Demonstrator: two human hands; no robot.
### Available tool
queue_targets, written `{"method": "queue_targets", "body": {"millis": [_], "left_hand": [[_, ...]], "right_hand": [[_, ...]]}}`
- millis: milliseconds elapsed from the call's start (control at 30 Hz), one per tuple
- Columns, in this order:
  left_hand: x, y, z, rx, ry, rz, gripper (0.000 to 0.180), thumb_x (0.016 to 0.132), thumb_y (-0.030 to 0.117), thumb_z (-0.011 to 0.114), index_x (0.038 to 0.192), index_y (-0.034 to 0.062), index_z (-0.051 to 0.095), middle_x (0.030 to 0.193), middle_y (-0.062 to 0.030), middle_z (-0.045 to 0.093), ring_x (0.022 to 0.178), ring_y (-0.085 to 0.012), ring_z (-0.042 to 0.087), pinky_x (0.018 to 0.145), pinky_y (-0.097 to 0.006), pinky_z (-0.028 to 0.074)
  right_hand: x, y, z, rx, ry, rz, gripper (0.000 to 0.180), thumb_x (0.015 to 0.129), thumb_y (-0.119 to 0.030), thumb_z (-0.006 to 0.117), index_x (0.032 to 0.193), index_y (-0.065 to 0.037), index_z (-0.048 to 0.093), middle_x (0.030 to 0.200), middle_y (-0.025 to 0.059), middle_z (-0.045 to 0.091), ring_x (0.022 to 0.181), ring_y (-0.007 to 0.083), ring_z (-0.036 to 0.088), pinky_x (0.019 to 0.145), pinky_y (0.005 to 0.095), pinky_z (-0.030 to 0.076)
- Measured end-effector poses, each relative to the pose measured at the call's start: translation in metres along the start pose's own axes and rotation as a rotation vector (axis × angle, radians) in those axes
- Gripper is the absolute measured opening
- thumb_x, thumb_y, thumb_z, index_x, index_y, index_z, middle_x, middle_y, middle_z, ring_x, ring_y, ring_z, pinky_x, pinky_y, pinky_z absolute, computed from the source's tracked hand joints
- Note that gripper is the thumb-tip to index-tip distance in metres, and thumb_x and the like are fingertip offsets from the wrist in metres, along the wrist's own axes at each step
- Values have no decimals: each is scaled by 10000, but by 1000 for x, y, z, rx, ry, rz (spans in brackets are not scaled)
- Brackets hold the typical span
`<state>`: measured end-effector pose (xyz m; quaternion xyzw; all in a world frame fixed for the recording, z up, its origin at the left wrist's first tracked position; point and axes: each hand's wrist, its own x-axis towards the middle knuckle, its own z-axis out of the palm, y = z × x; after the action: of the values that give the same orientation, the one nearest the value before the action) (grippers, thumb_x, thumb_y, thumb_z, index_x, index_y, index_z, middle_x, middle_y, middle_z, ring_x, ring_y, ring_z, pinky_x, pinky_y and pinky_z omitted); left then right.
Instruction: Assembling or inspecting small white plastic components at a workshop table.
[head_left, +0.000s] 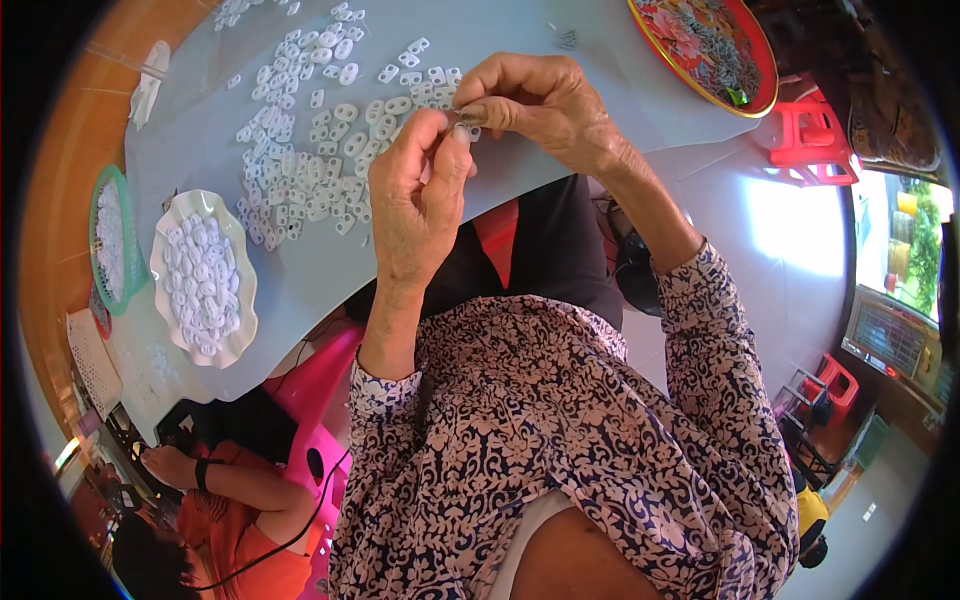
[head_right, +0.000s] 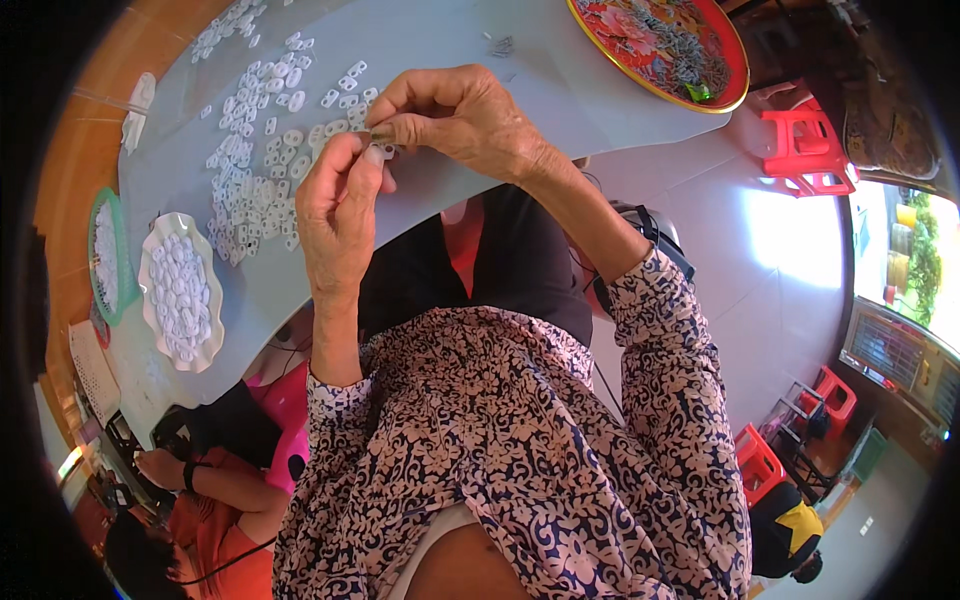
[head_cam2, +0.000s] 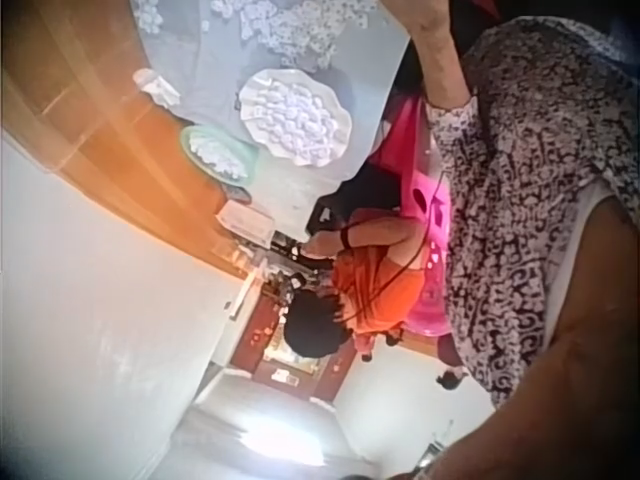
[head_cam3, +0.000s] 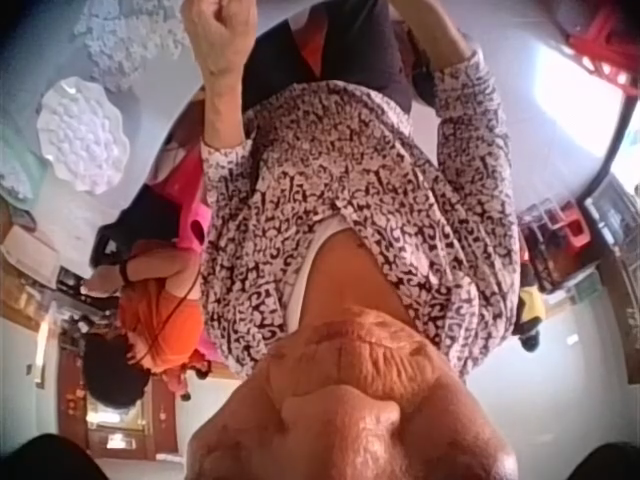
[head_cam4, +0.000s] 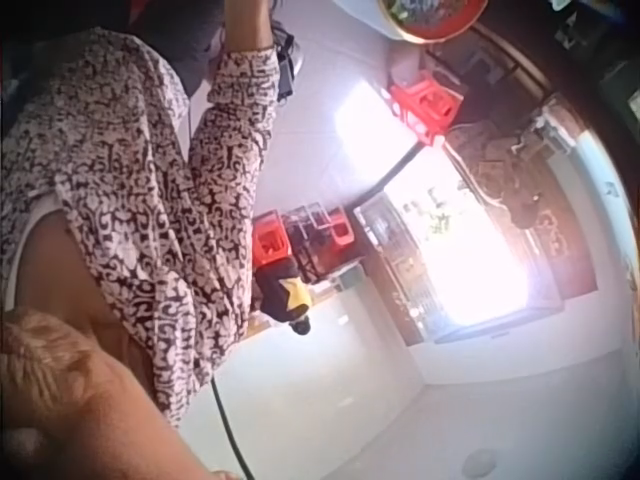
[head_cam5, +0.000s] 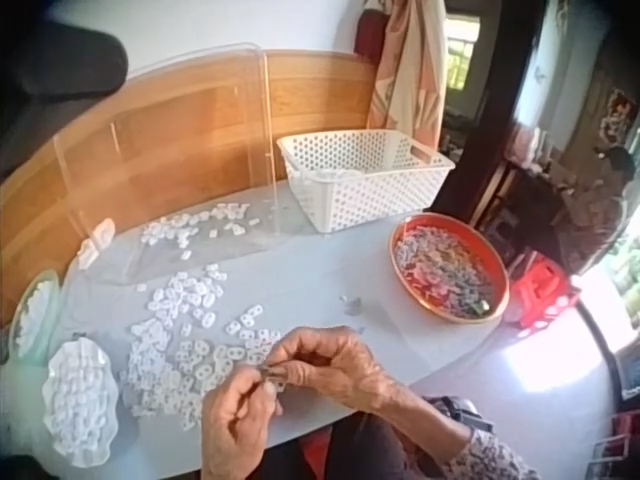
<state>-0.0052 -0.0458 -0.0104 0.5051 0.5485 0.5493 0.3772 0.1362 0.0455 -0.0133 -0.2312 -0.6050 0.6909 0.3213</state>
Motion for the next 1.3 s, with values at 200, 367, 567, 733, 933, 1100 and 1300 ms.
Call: {"method": "queue_targets", "body": {"millis": [200, 367, 567, 733, 933, 1100, 1300], "left_hand": [[0, 3, 0, -17, -1, -31, 167, 904, 162, 539, 835, 10, 540, 616, 5, 499, 540, -46, 425, 477, -208, 359], [0, -5, 3, 37, 28, 74, 150, 901, 152, 538, 844, 13, 532, 609, -14, 493, 529, -69, 437, 478, -226, 372], [-1, -13, 4, 188, 100, 212, 144, 897, 153, 542, 863, 13, 538, 622, -17, 506, 552, -79, 448, 514, -234, 379], [-3, -5, 0, 48, 45, 55, 159, 899, 161, 545, 884, 3, 566, 659, -2, 535, 599, -62, 457, 563, -214, 375], [-4, -5, 1, -5, 46, 33, 164, 901, 174, 546, 864, 13, 543, 616, -1, 519, 533, -48, 438, 482, -207, 367], [-5, -9, 0, -41, 14, 38, 130, 878, 142, 565, 867, 15, 538, 622, -6, 529, 538, -46, 448, 488, -204, 377], [-4, -18, 2, 175, 108, 234, 88, 850, 90, 562, 852, 11, 523, 614, -14, 531, 534, -54, 455, 490, -219, 390]], "right_hand": [[0, -5, 0, -176, 34, 38, 154, 842, -157, 672, 836, -5, 648, 726, 7, 629, 678, 61, 562, 619, 200, 472], [-1, -10, 3, -226, 39, 42, 186, 857, -181, 660, 818, 0, 637, 741, 18, 636, 707, 60, 578, 644, 217, 486], [6, -9, 4, -380, -3, -12, 229, 886, -236, 635, 780, -33, 611, 601, -62, 477, 567, 22, 385, 488, 198, 311], [4, -8, 3, -291, -13, 69, 229, 901, -243, 611, 811, -32, 618, 608, -46, 494, 567, 34, 420, 509, 200, 350], [1, -6, 0, -304, 0, 27, 214, 894, -232, 620, 846, -23, 627, 634, -30, 527, 568, 31, 446, 507, 198, 375], [0, -5, 2, -289, 24, 61, 180, 884, -179, 627, 834, -6, 624, 672, -17, 572, 595, 29, 482, 527, 203, 411], [2, -8, 8, -439, 46, -51, 260, 890, -251, 628, 783, -16, 598, 575, -56, 455, 532, 19, 374, 472, 195, 305]]}}
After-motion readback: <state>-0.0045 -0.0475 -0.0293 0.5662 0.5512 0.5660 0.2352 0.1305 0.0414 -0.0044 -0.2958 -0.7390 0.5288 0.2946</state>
